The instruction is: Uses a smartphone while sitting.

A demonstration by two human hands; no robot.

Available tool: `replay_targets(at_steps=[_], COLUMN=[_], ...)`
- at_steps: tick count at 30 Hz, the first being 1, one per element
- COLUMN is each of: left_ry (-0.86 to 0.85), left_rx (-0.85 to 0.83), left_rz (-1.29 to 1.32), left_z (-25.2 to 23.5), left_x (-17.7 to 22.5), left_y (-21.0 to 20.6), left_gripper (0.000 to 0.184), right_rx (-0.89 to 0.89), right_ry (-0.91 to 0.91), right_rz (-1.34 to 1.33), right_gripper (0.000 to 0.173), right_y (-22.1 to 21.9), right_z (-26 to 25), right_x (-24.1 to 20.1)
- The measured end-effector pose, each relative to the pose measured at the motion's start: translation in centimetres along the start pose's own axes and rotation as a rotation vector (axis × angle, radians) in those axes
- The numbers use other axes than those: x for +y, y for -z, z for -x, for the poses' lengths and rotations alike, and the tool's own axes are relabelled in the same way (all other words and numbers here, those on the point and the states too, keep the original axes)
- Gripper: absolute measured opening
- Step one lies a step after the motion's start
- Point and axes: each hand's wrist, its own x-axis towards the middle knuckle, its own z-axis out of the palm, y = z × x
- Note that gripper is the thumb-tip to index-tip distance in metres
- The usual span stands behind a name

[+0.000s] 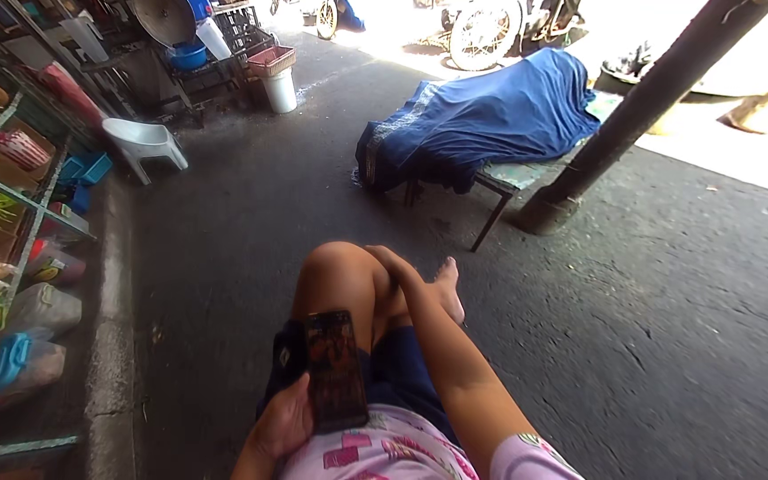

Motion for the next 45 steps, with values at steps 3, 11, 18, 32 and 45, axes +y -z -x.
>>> replay_targets(at_steps=[3,11,18,32,45], left_ry=[-0.003,0.003,0.016,0.012,0.007], left_rx=[0.015,0.028,0.048,0.048,0.048], left_rz=[-0.009,-0.014,-0.046,-0.031,-0.026], left_z=[0.0,0.0,0.0,0.1,0.2], left_x=[0.0,0.0,0.1,0.0,0.0], left_y=[0.0,-0.2,-0.1,0.0,-0.1], left_gripper=[0.044,0.042,0.046,0.046,0.045], right_rx=[-0.004,0.009,0.019,0.032,0.031], right_ry=[0.015,-0.032,-0.038,-0.046,-0.052], right_rz=[0.003,-0.004,-0.029,-0.049,-0.067], right_gripper=[0.04,0.041,0.042,0.042,0.043], right_y=[0.0,0.0,-0.1,-0.3,-0.3], right_z=[0.2,0.9,0.6,1.1,0.9], right_x=[-0.1,-0.8,-0.4,-0.4,-0.4])
